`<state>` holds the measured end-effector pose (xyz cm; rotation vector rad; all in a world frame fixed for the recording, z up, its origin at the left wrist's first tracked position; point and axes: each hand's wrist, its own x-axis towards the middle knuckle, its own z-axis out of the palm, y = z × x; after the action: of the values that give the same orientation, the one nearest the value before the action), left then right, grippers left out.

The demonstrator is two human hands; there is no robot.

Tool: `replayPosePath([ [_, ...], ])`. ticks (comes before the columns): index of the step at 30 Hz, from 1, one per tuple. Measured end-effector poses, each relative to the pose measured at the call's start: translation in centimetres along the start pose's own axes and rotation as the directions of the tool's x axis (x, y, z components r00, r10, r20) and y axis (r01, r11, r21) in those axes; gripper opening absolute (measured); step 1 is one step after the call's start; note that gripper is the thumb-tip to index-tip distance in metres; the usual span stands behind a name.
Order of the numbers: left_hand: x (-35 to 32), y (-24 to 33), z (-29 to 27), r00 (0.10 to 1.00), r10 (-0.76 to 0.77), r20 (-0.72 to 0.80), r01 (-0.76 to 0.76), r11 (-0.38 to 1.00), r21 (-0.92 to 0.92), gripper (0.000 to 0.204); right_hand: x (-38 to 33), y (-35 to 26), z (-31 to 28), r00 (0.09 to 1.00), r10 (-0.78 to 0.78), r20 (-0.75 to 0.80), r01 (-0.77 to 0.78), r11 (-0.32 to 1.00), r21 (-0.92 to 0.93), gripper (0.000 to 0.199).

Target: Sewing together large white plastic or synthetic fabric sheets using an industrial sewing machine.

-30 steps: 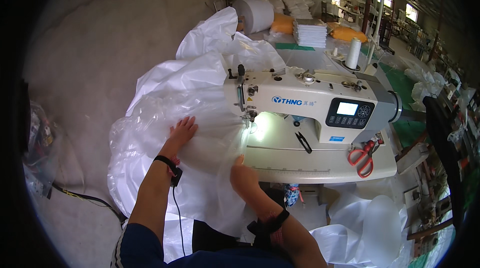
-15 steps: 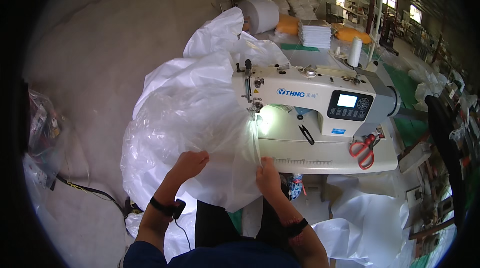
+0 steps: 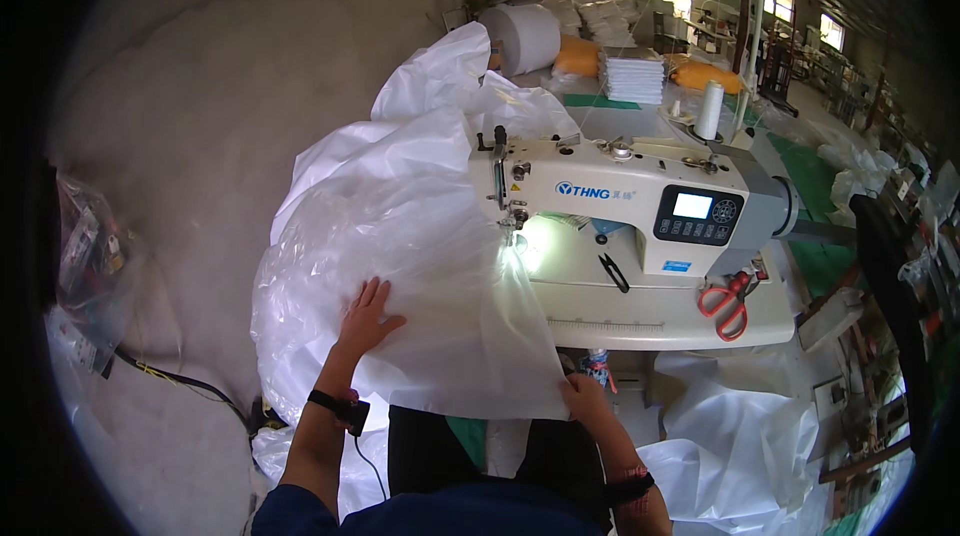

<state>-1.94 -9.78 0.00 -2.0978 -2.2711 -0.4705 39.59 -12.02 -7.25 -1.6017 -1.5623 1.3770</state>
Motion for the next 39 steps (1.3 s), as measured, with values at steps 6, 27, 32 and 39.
replayPosePath([
  [6,3.0,-5.2,1.8,0.998,0.056,-0.015,-0.057,0.995,-0.080,0.070,-1.1,-1.8,3.6,0.966,-0.006,0.259,-0.049,0.978,0.204,0.025],
  [27,7.9,6.9,-0.2,0.871,0.467,-0.153,-0.425,0.872,0.241,0.014,3.4,-15.9,2.4,0.934,-0.155,0.322,0.035,0.937,0.349,0.033],
  [32,5.8,11.3,-5.3,0.984,0.132,0.118,-0.084,0.934,-0.347,0.028,10.3,-15.9,4.3,0.949,-0.097,0.299,-0.181,0.608,0.773,0.029],
  [39,3.6,13.3,-6.6,0.832,0.176,0.526,0.191,0.800,-0.570,0.031,13.1,-10.7,5.8,0.883,-0.200,0.425,-0.365,0.278,0.889,0.014],
])
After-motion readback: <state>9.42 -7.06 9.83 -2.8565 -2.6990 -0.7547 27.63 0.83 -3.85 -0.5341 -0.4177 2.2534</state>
